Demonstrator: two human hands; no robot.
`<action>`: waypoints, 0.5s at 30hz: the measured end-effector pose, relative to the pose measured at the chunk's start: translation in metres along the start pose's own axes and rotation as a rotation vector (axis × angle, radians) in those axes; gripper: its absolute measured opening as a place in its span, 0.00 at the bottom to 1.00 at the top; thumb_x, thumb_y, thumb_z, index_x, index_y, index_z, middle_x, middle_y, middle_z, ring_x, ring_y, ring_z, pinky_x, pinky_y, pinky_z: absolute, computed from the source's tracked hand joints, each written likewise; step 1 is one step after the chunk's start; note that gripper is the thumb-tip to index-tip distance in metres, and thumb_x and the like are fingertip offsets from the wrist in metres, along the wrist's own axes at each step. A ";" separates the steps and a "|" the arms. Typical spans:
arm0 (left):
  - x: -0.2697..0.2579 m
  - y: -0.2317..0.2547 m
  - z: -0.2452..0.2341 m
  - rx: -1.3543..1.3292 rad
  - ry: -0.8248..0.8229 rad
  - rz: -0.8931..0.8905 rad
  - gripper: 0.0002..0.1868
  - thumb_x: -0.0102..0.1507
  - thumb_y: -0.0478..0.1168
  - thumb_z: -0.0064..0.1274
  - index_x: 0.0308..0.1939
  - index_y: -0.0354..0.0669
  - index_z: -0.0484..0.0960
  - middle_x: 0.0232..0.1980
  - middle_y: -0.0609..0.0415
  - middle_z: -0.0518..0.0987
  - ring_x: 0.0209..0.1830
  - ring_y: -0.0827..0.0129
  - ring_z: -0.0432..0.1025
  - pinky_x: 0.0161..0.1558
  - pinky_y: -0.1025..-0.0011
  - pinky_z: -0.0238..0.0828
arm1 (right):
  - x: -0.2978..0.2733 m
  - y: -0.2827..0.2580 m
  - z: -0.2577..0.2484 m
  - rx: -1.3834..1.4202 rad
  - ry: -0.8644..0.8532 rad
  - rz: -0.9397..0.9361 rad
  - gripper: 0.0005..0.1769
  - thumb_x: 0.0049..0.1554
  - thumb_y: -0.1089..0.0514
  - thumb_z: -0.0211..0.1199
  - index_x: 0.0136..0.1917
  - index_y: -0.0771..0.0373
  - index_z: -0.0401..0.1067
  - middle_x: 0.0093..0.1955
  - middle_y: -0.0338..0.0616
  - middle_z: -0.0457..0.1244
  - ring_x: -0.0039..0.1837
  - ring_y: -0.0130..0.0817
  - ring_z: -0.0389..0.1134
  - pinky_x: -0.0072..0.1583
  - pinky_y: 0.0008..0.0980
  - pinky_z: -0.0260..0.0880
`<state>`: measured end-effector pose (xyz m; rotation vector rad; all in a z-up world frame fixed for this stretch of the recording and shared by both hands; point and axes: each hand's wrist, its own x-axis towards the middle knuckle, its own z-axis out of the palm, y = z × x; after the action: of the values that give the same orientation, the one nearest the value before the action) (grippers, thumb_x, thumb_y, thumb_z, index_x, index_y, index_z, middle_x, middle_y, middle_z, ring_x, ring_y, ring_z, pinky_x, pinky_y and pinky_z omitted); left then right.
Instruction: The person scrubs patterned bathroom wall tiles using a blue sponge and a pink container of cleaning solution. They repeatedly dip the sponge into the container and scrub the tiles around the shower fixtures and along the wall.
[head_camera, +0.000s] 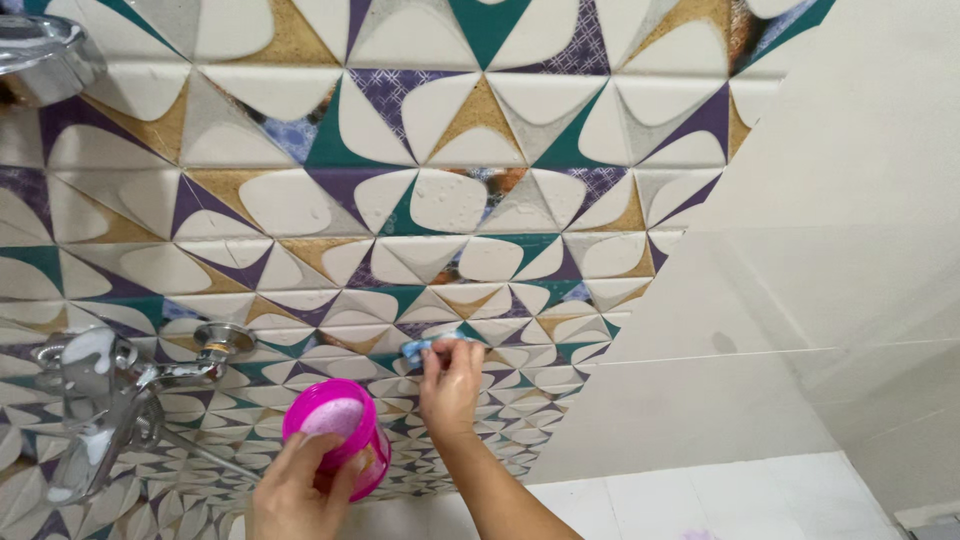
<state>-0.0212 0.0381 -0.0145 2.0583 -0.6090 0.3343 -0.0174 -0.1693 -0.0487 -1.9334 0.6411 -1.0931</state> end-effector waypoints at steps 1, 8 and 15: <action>-0.001 -0.001 0.003 0.025 0.025 0.029 0.17 0.48 0.43 0.70 0.37 0.43 0.84 0.35 0.50 0.82 0.31 0.57 0.80 0.34 0.63 0.77 | 0.001 0.004 0.000 0.011 0.018 0.044 0.08 0.55 0.64 0.67 0.46 0.65 0.70 0.47 0.46 0.59 0.43 0.39 0.65 0.48 0.35 0.69; -0.003 0.005 0.015 0.021 -0.006 0.022 0.17 0.47 0.45 0.70 0.37 0.44 0.85 0.38 0.50 0.84 0.35 0.55 0.81 0.36 0.62 0.79 | 0.006 0.074 -0.017 -0.119 0.167 0.160 0.09 0.52 0.65 0.69 0.43 0.66 0.68 0.45 0.48 0.60 0.44 0.42 0.64 0.49 0.38 0.68; -0.003 0.021 0.024 0.045 -0.057 -0.036 0.18 0.46 0.46 0.71 0.37 0.47 0.86 0.40 0.50 0.84 0.34 0.54 0.81 0.34 0.61 0.79 | 0.017 0.159 -0.053 -0.259 0.313 0.366 0.09 0.51 0.63 0.69 0.43 0.67 0.71 0.42 0.51 0.66 0.44 0.45 0.68 0.50 0.40 0.68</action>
<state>-0.0351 0.0094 -0.0139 2.1260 -0.6025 0.2712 -0.0616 -0.2896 -0.1583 -1.7682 1.3090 -1.1243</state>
